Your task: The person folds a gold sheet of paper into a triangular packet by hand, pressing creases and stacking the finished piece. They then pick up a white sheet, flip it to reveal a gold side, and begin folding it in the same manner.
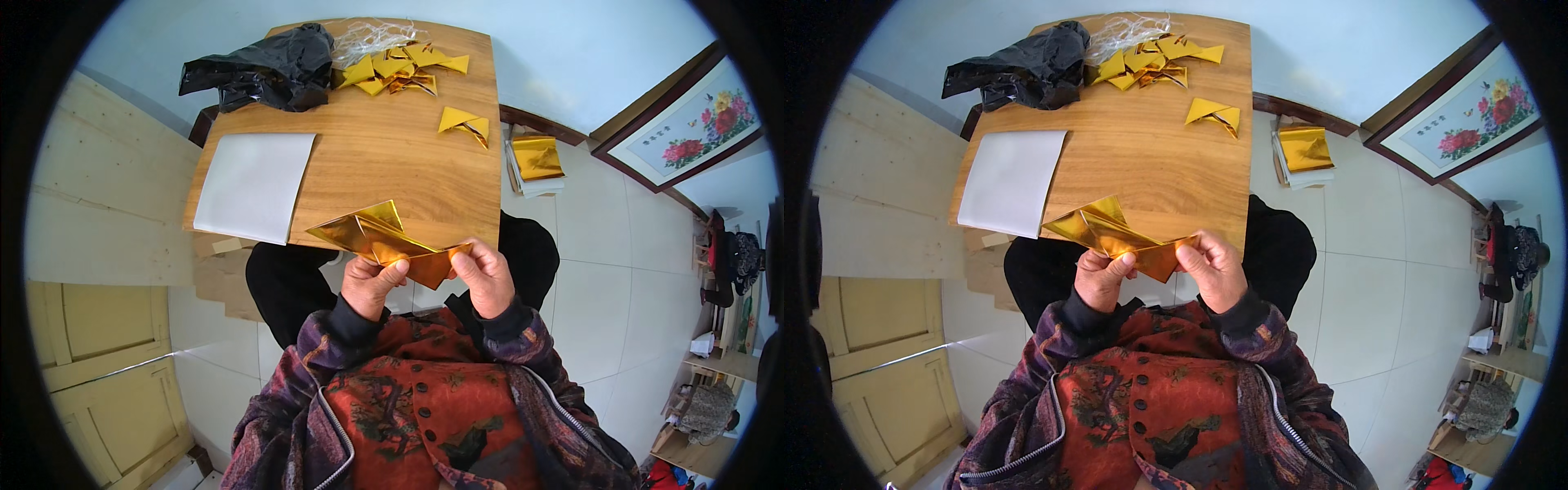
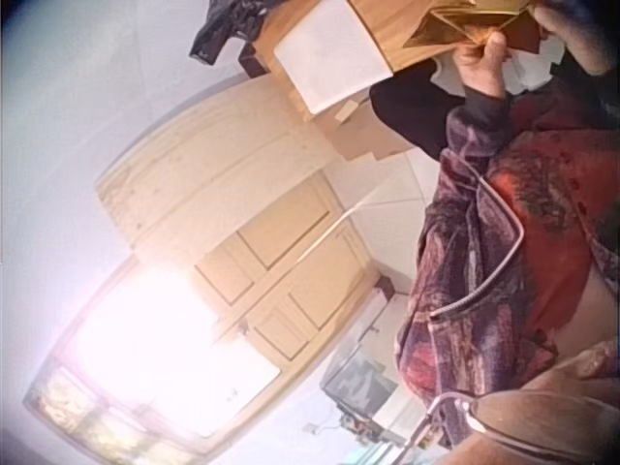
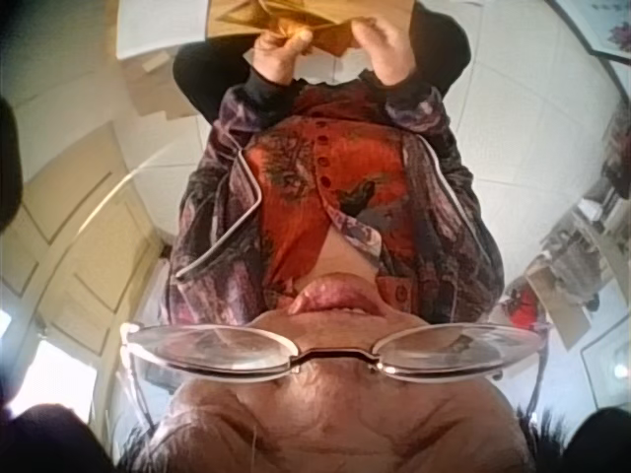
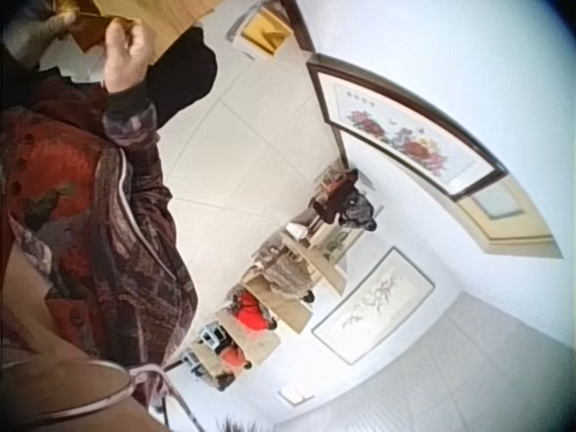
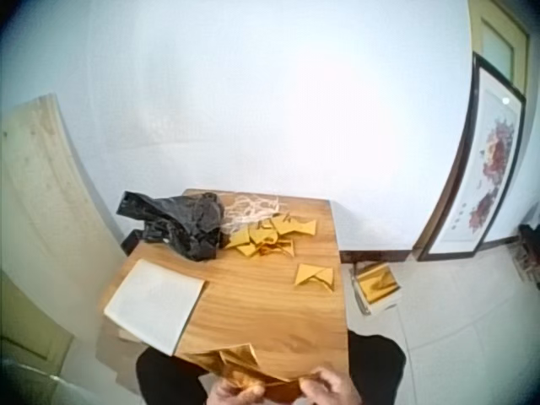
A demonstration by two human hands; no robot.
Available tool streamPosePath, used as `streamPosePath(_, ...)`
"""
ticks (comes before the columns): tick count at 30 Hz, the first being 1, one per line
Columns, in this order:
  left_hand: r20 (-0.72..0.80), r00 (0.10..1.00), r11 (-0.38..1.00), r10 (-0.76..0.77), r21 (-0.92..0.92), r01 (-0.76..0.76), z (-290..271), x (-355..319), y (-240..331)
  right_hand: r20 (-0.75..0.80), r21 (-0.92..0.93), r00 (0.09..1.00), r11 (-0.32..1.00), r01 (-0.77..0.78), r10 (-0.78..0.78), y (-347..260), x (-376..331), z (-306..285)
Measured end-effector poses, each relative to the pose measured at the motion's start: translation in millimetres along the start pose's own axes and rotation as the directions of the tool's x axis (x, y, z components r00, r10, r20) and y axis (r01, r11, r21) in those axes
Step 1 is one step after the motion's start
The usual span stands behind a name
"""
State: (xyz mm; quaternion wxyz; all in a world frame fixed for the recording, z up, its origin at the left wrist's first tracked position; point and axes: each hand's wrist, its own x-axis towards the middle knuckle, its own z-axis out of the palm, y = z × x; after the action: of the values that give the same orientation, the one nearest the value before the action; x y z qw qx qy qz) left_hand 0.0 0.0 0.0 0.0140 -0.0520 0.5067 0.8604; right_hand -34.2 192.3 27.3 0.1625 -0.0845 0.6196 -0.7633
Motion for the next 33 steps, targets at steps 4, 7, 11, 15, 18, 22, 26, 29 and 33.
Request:
streamPosePath(4,0.053,0.998,0.999,-0.039,0.021,0.037,-4.1,1.3,-0.5,0.047,-0.021,0.998,0.999,-0.04,0.041,0.7,-1.7,2.1)
streamPosePath(7,0.089,0.993,0.997,-0.074,0.038,0.071,-8.2,5.3,0.7,0.1,-0.041,0.991,0.996,-0.082,0.086,2.0,4.3,-3.9)
streamPosePath(11,0.168,0.979,0.992,-0.114,0.075,0.103,-17.5,21.9,-0.7,0.102,-0.01,0.992,0.997,-0.076,0.077,8.5,10.9,-6.5)
streamPosePath(15,0.192,0.97,0.978,-0.146,0.176,0.112,-37.9,47.5,-4.4,0.058,-0.182,0.997,0.982,0.055,-0.045,18.3,20.9,-8.7)
streamPosePath(18,-0.052,0.992,0.987,-0.119,0.101,0.124,-52.0,61.4,-5.7,0.112,-0.667,0.875,0.617,0.417,-0.47,25.3,45.5,-21.7)
streamPosePath(22,-0.342,0.926,0.946,0.16,0.322,-0.044,-66.0,62.1,0.1,0.354,-0.884,0.729,0.046,0.466,-0.586,40.6,76.7,-40.7)
streamPosePath(26,-0.078,0.872,0.629,0.483,0.724,-0.284,-58.4,62.0,6.4,0.462,-0.871,0.74,-0.094,0.481,-0.489,55.9,78.9,-46.6)
streamPosePath(29,0.232,0.885,0.303,0.404,0.879,-0.368,-38.9,72.1,1.4,0.486,-0.866,0.754,-0.127,0.483,-0.442,58.3,72.8,-48.7)
streamPosePath(33,0.5,0.862,-0.091,0.081,0.865,-0.493,-15.4,88.7,-19.5,0.484,-0.873,0.78,-0.156,0.463,-0.397,56.6,67.0,-44.8)
